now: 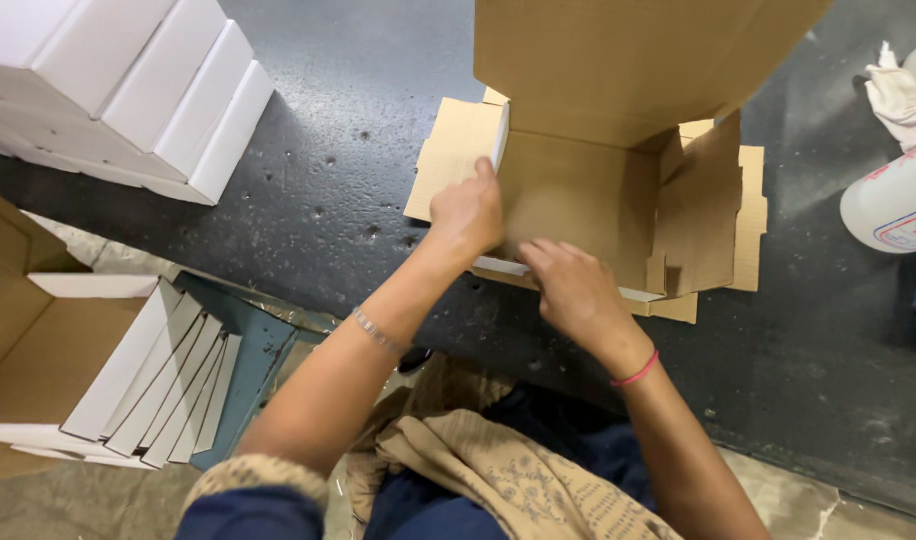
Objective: The person folds flat cardboard boxes into open boxes and sets them aside, then takes round LED panel lights, wipes each light's surface with a blue cloth, and begins wrapping a light in plastic film.
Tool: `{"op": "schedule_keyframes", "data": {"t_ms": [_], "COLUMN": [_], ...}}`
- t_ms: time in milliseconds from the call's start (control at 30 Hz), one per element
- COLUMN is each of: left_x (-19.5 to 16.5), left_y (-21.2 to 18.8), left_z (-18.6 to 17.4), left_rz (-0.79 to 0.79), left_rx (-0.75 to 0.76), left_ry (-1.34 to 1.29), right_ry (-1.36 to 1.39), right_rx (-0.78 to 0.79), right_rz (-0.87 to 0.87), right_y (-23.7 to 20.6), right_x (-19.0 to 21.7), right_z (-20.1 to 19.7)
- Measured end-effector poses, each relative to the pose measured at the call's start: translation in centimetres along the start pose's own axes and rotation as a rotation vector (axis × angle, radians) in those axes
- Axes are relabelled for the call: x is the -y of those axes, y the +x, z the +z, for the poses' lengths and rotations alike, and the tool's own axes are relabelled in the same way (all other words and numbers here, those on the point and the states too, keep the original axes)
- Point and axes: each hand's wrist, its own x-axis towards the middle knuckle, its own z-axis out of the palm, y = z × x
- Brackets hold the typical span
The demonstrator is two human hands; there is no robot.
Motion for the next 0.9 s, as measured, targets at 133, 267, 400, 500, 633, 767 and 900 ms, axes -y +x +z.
{"op": "schedule_keyframes", "data": {"t_ms": [133,267,400,500,633,767,900], "left_x": [-0.3,-2.7,-5.8,-8.0,-11.4,-15.1,-17.1], "left_y": [-2.6,-3.0,-5.1,-4.7,-0.4,4.3,5.9], "left_z": [-1.2,-3.7,-8.0,-9.7,-7.7,-3.6,-1.5], "left_rz": [0.020,-0.034,-0.062,0.082,0.455,0.602,0.573], "left_rx": [0.011,0.075,0.102,0.033,0.058,0.099,0.175], "left_ry": [0.004,-0.005,-0.021,-0.132,-0.438,-0.445,-0.347], "right_ry": [0.031,0.035,0.004,0.126,0.207,0.382,0.695], "right_rx": [-0.001,0.062,0.136,0.004,-0.398,-0.656,-0.565], "right_rz": [-0.032,-0.030,0.013,-0.047,0.258,0.497,0.577], "right_y": [-0.1,-0.5,-2.4,-4.9,-8.1,-7.8,-7.4], "right_x": [0.1,-0.4,-1.1,-2.1,-5.1,-10.4,-13.3], "right_z": [-0.3,-1.4,-3.5,-5.8,-9.9,-12.4,-11.6]}}
